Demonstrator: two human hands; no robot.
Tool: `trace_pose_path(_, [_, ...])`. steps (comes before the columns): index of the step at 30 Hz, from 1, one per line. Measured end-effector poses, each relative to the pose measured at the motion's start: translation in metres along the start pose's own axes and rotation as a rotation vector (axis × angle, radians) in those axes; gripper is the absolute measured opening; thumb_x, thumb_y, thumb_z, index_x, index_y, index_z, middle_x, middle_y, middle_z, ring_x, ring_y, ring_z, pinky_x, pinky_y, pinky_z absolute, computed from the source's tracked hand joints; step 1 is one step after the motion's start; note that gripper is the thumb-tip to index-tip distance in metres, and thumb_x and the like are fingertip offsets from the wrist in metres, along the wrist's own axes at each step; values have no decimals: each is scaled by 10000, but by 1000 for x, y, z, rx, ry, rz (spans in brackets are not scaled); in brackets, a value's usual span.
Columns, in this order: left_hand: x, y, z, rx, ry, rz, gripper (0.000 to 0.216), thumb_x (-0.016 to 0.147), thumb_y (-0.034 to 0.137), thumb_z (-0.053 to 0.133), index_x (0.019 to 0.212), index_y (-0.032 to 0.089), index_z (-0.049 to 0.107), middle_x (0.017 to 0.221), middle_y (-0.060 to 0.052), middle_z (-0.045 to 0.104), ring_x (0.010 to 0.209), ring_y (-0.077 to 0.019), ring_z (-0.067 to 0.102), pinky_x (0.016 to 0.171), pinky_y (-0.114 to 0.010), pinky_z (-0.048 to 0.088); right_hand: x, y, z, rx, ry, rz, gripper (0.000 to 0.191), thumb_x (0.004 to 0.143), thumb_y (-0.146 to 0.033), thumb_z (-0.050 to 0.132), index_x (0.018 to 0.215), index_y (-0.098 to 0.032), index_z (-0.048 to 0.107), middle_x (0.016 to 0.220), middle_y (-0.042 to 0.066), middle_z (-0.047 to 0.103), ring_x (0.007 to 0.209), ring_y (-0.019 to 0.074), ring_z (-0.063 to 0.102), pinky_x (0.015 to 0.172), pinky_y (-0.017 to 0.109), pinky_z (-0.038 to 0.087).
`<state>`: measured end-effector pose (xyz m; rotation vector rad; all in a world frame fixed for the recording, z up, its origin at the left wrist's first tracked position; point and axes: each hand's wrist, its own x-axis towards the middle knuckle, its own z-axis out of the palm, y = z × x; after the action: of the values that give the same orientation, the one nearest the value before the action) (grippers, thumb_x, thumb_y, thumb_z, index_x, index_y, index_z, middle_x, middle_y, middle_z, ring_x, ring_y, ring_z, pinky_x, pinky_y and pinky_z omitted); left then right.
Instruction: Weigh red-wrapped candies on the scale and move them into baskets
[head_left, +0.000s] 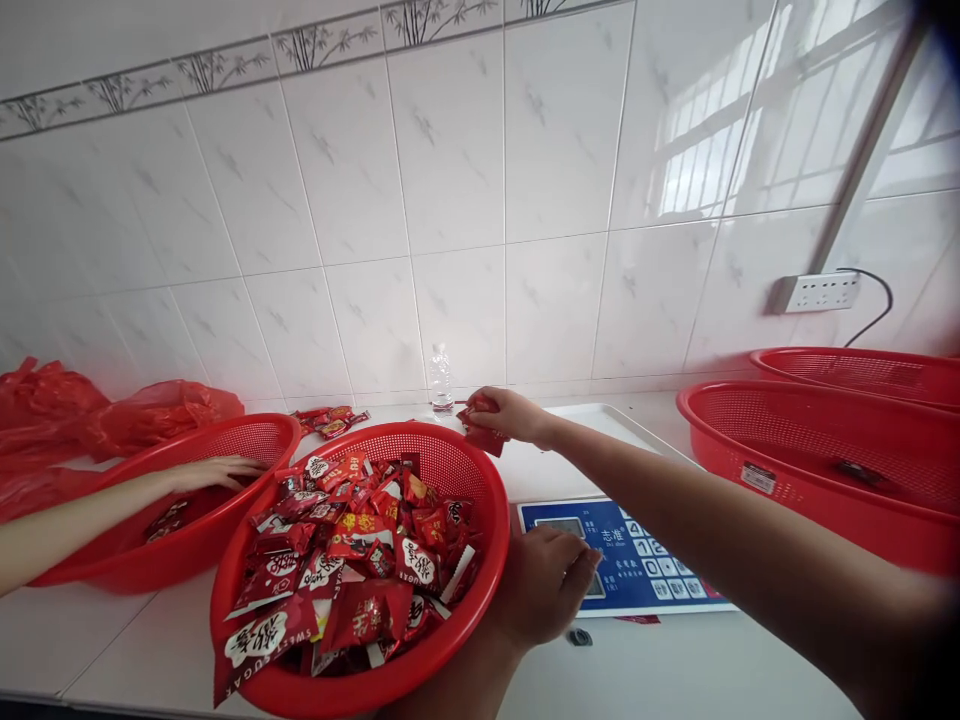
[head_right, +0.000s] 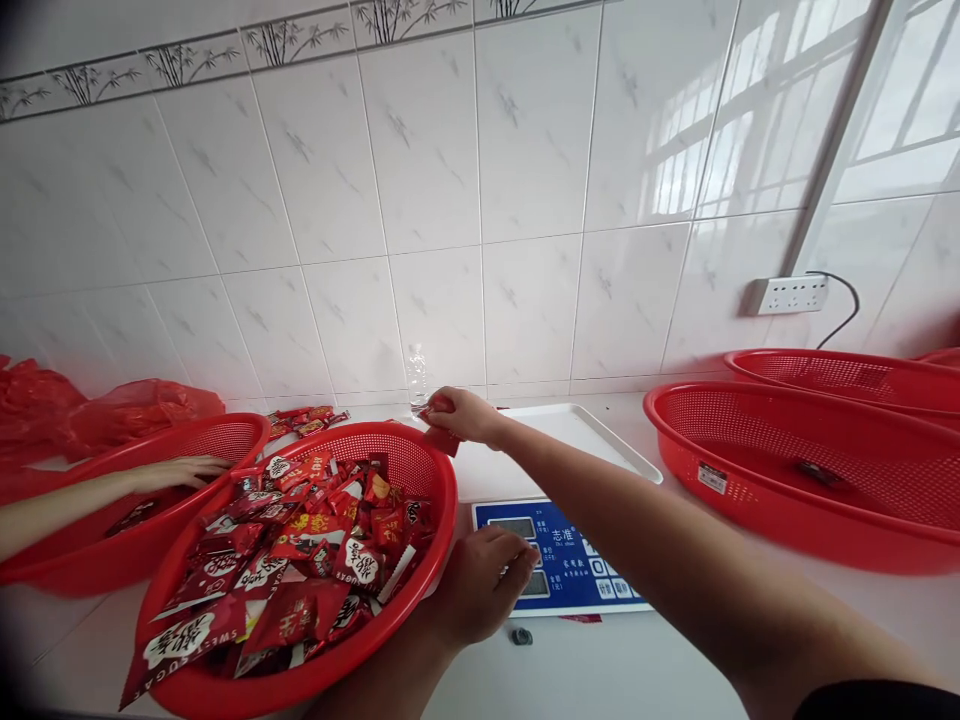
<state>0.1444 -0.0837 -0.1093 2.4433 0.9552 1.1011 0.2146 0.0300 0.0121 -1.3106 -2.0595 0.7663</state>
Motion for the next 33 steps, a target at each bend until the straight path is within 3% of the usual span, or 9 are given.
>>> trace_pose_path(4, [0,3,-3,-18,33,3,359,951,356,366,804,196,652,793,-31,678,781,-160,627,719,-260,479,-10,28,-24,-155,34,91,301,834,-360,526,1079,-190,565,963,79,658,749,156,604,539,225,458])
trace_pose_path(8, [-1,6,-5,-24,47,7,375,956,361,356,807,192,656,783,-35,678,774,-160,627,743,-273,481,-19,42,-29,-375,1,93,265,781,-245,578,1036,-193,627,949,88,674,847,228,614,708,336,480])
trace_pose_path(11, [-2,5,-4,-29,42,13,360,954,347,362,807,188,650,775,-32,671,770,-156,620,730,-261,475,-23,31,-21,-523,15,9,359,774,-190,573,1132,-179,600,1145,145,614,1097,327,516,874,465,408])
trace_pose_path(14, [-1,2,-2,-40,45,15,355,952,347,365,800,181,640,768,-33,660,759,-155,611,696,-250,465,-29,6,-3,-597,-32,-152,428,823,-212,525,1252,-208,521,1326,130,500,1239,301,401,957,447,357])
trace_pose_path(16, [0,2,-2,-36,44,26,370,952,344,359,768,170,629,736,-32,646,718,-153,600,670,-252,457,-34,-11,13,-628,-157,-251,411,819,-230,533,1229,-235,542,1266,104,553,1145,269,498,890,387,417])
trace_pose_path(20, [2,3,-6,17,25,52,325,942,286,350,823,175,631,766,-28,658,700,-166,590,689,-292,453,-38,-32,44,-718,-460,-335,321,686,-147,633,1000,-202,671,917,84,683,831,258,630,673,333,471])
trace_pose_path(24, [-1,5,-10,138,38,-24,256,886,313,432,1026,181,601,911,-73,668,814,-249,589,767,-389,463,-32,-36,67,-780,-577,-308,328,605,-96,667,923,-174,690,751,70,679,707,252,639,590,325,468])
trace_pose_path(28, [-1,11,-15,224,94,-73,316,830,345,509,1080,163,576,1019,-123,639,936,-332,559,822,-474,441,-29,-34,78,-774,-542,-259,245,537,-68,707,766,-150,684,662,65,658,672,257,641,584,323,471])
trace_pose_path(33, [3,16,-16,-38,21,24,275,936,278,363,964,177,618,881,-57,673,832,-211,612,759,-332,479,-33,-29,53,-612,-283,-280,379,677,-242,681,1047,-214,606,1004,78,657,856,242,625,637,285,446])
